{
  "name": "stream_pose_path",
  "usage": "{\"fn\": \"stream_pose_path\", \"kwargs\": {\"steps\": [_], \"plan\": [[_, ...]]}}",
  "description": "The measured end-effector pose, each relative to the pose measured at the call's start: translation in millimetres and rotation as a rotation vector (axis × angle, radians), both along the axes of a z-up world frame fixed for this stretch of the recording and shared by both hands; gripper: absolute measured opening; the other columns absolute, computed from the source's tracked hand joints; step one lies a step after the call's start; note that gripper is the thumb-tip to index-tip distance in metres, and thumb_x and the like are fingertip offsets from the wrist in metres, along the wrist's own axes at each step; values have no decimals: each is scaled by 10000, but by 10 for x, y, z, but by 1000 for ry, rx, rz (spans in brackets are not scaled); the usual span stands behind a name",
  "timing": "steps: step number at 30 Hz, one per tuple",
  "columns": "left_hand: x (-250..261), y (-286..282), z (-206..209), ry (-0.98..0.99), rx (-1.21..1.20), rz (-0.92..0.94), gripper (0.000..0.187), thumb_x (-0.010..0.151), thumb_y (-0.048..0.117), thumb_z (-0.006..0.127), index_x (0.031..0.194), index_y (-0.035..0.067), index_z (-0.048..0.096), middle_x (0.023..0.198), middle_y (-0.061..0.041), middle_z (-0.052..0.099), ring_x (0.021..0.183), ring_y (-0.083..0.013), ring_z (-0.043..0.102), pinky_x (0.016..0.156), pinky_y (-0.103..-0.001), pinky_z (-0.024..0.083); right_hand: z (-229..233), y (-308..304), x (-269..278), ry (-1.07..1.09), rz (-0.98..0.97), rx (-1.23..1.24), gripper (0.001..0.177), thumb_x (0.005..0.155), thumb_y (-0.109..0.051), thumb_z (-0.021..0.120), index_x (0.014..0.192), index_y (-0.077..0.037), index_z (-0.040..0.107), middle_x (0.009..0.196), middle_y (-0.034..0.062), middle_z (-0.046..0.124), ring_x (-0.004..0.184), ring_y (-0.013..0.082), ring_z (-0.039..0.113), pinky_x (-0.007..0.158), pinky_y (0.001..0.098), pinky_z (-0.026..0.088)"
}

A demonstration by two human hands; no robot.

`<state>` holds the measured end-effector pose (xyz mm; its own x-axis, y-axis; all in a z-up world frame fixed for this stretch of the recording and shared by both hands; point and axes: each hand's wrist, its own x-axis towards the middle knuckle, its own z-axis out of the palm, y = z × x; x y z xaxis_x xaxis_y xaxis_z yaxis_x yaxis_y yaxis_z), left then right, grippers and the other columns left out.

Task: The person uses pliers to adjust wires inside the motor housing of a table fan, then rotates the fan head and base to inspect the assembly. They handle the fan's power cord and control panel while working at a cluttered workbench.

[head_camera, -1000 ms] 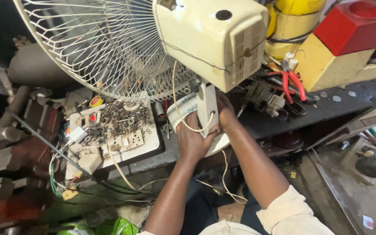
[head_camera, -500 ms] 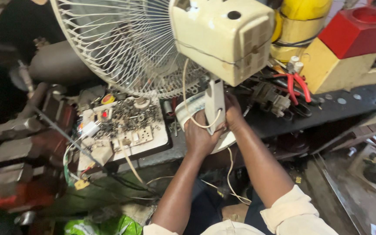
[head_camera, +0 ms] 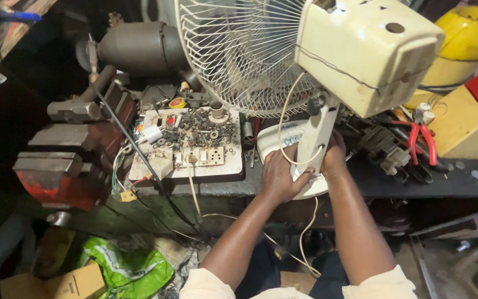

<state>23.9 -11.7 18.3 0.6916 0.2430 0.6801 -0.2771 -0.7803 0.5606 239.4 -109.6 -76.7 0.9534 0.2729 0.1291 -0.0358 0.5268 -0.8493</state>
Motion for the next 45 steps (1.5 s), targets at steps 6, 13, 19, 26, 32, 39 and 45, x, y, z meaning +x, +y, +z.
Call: {"fn": "stream_pose_path", "kwargs": {"steps": [6, 13, 19, 26, 32, 39, 45], "plan": [[-43, 90, -159, -22, -28, -61, 698, 884, 402, 745, 1418, 0, 545, 1276, -202, 662, 1223, -357, 619, 1098, -497, 401, 6, -59, 9, 27, 17, 64, 352, 1025, -150, 594, 1321, 39, 597, 1165, 129, 697, 990, 214, 712, 860, 347, 597], [14, 110, -269, -71, -32, -34, 670, 880, 362, 732, 1406, -14, 555, 1289, -203, 656, 1237, -363, 615, 1109, -499, 401, 91, -143, -21, -25, 52, 100, 379, 1018, -133, 559, 1365, 18, 570, 1222, 118, 686, 1066, 226, 710, 922, 356, 598], [-1, 123, -278, -95, -51, -38, 634, 881, 336, 729, 1386, -11, 569, 1288, -201, 658, 1217, -356, 614, 1110, -491, 410, 412, -110, -215, -152, -174, 51, 356, 1047, -139, 564, 1363, 24, 592, 1226, 129, 691, 1079, 231, 704, 940, 356, 588], [12, 126, -307, -46, -47, -64, 613, 903, 341, 714, 1382, -11, 565, 1282, -197, 657, 1233, -342, 616, 1126, -496, 389, 1327, -283, -701, -473, -304, 97, 281, 1097, -118, 652, 1339, -1, 571, 1236, 125, 680, 1118, 225, 658, 976, 354, 546], [29, 149, -306, -45, -45, -50, 611, 902, 351, 706, 1374, -12, 569, 1286, -202, 656, 1249, -338, 607, 1126, -488, 381, 1996, -200, -808, -618, -263, -368, 359, 1077, -106, 670, 1415, 3, 615, 1383, 96, 659, 1271, 203, 637, 1099, 338, 513], [48, 148, -350, -21, -55, -56, 617, 915, 360, 700, 1389, -8, 557, 1284, -196, 656, 1259, -334, 607, 1134, -489, 381, 2035, 16, -695, -480, -91, -119, 362, 1032, -106, 701, 1349, 55, 632, 1313, 115, 664, 1253, 244, 620, 1112, 368, 509], [64, 142, -339, -53, -34, -63, 626, 912, 326, 717, 1406, -13, 534, 1306, -196, 648, 1264, -334, 605, 1136, -489, 381, 1744, 150, -596, -863, -699, -714, 339, 1047, -201, 668, 1238, 80, 674, 1266, 222, 662, 1195, 370, 626, 1096, 461, 477]]}}
